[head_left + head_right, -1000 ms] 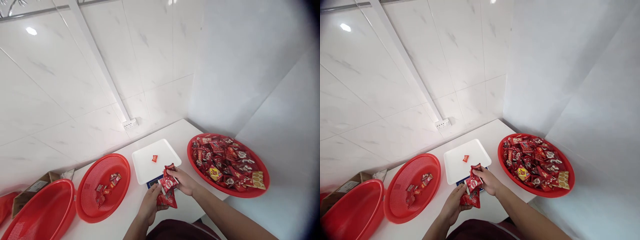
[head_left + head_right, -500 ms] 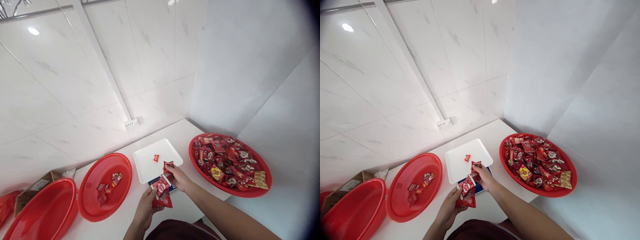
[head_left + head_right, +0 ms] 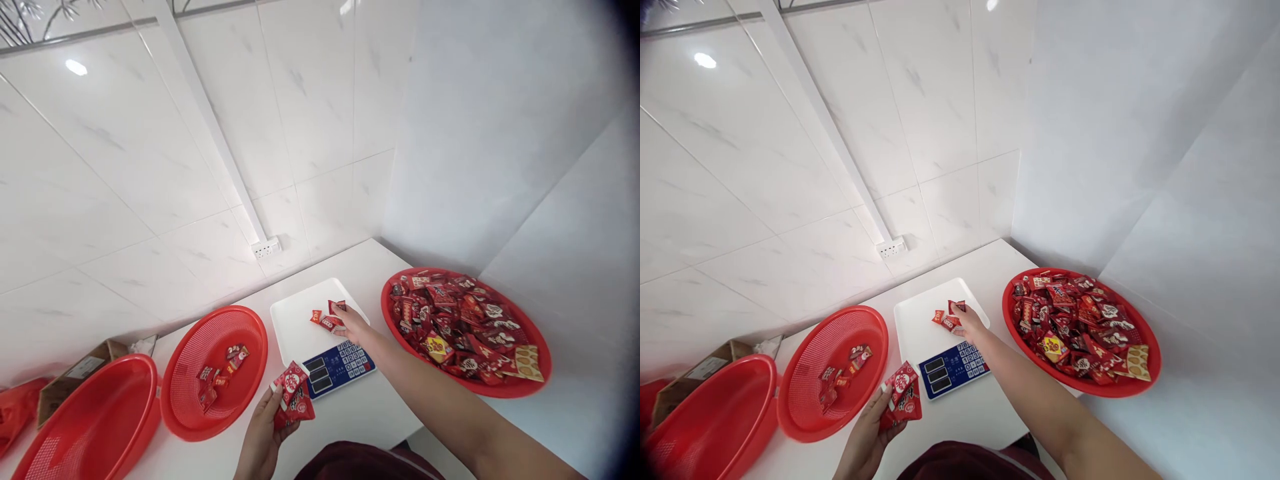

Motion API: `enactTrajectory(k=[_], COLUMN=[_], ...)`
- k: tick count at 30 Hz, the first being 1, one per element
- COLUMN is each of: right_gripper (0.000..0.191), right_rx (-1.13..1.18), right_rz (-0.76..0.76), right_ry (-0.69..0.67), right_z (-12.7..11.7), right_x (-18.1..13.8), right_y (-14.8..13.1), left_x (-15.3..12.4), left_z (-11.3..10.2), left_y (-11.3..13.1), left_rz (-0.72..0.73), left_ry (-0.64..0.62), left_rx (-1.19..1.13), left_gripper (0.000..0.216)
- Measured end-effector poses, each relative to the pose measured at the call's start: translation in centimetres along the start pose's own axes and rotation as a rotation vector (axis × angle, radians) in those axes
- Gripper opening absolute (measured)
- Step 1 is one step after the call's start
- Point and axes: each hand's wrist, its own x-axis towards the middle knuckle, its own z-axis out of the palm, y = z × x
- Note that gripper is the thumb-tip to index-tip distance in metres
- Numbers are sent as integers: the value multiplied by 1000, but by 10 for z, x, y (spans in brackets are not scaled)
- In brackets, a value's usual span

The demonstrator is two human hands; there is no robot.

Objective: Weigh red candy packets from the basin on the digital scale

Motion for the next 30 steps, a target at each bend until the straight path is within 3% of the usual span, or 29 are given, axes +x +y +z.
enactTrajectory(k=[6, 13, 23, 30], right_gripper=[24, 20, 14, 20], right_rx=[71, 88, -413, -890], right_rz=[-14, -107, -239, -320], right_ry=[27, 9, 69, 208], right_z=[-13, -9, -21, -17], right_x=[6, 12, 6, 26], right_y=[6, -4, -1, -11], left_x=[0, 1, 2, 1], left_z=[-4, 0, 1, 2], left_y=[-5, 1, 0, 1], left_rz=[-16, -9, -38, -34], left_ry=[51, -4, -18, 19], left_rx=[-18, 0, 8, 6], left_gripper=[38, 45, 47, 52])
